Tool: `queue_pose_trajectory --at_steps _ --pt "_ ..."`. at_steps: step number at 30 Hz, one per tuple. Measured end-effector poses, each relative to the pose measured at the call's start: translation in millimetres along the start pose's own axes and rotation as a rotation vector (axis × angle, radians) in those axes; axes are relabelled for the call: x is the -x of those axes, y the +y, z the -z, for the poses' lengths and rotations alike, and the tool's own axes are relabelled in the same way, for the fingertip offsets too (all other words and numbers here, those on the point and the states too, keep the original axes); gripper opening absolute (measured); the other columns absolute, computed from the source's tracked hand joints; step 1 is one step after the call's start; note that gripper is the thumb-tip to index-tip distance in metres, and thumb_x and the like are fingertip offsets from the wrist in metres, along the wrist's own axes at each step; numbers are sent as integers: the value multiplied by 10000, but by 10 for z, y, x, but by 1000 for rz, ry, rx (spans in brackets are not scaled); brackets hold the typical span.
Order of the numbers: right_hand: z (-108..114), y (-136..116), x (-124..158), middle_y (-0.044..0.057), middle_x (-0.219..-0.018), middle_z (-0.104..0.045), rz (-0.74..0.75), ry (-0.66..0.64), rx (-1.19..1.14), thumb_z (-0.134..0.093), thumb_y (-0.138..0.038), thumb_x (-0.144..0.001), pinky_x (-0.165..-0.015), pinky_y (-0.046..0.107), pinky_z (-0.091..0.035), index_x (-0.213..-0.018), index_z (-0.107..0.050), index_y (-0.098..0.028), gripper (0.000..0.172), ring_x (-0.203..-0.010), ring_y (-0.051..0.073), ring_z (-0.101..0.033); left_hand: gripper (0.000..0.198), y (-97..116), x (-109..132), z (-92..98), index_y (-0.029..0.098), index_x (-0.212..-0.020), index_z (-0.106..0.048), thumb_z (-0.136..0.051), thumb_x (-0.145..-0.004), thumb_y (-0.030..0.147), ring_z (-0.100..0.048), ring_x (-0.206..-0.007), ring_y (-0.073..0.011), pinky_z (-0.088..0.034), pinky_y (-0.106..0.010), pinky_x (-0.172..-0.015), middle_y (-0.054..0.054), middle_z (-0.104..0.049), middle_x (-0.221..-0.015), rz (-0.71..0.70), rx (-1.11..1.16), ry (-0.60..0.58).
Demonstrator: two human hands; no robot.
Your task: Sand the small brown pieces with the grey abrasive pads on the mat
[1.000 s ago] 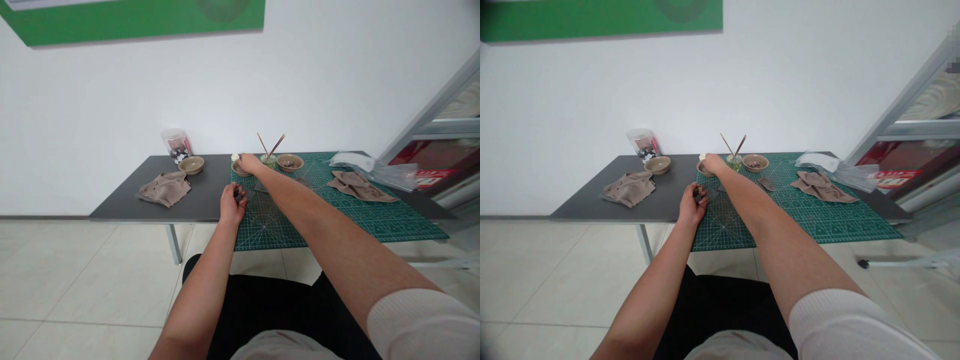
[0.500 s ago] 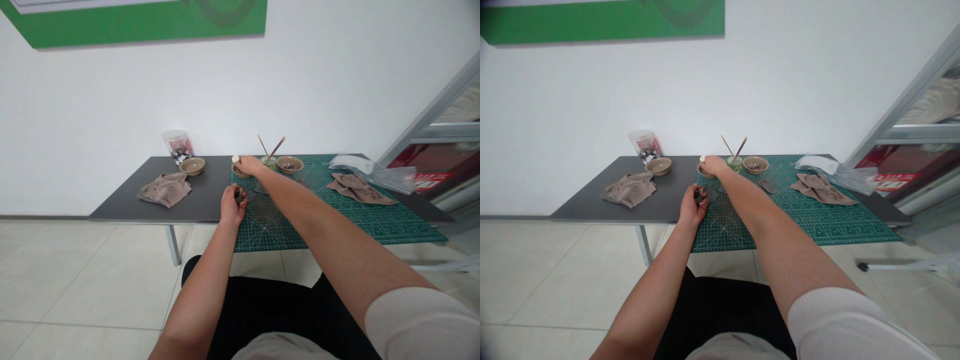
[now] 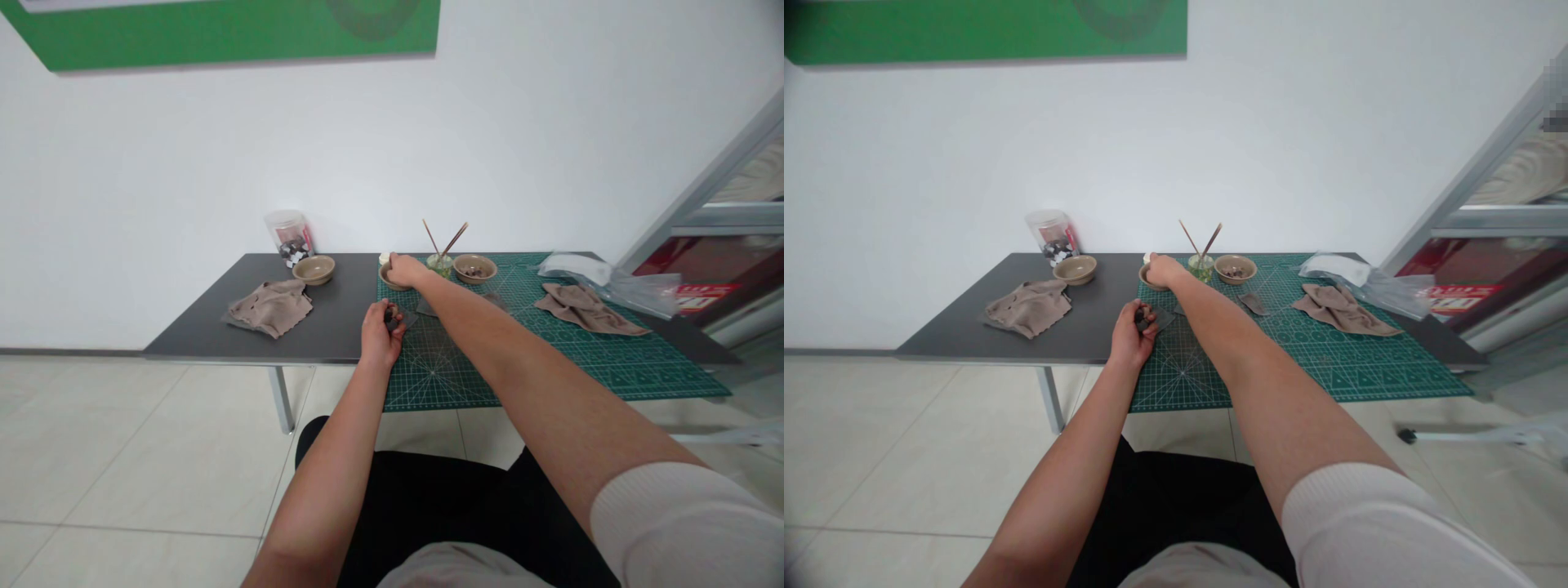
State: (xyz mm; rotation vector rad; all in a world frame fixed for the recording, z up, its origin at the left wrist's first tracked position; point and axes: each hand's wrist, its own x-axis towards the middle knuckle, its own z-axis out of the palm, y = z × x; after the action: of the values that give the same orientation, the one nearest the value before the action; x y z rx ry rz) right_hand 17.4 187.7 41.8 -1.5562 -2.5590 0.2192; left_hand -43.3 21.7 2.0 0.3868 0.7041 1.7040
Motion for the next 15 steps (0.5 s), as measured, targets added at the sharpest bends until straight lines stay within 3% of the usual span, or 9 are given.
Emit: queue_pose_trajectory --at_steps 15 --pt "-44 11 -67 280 -1196 -644 -23 34 2 -479 -269 -892 -896 408 -511 -1297 -437 -52 461 -1102 342 -652 299 3 18 -6 187 -738 -481 -747 -663 298 -506 -545 -70 -187 -145 -394 29 -511 -664 -2 -10 -8"
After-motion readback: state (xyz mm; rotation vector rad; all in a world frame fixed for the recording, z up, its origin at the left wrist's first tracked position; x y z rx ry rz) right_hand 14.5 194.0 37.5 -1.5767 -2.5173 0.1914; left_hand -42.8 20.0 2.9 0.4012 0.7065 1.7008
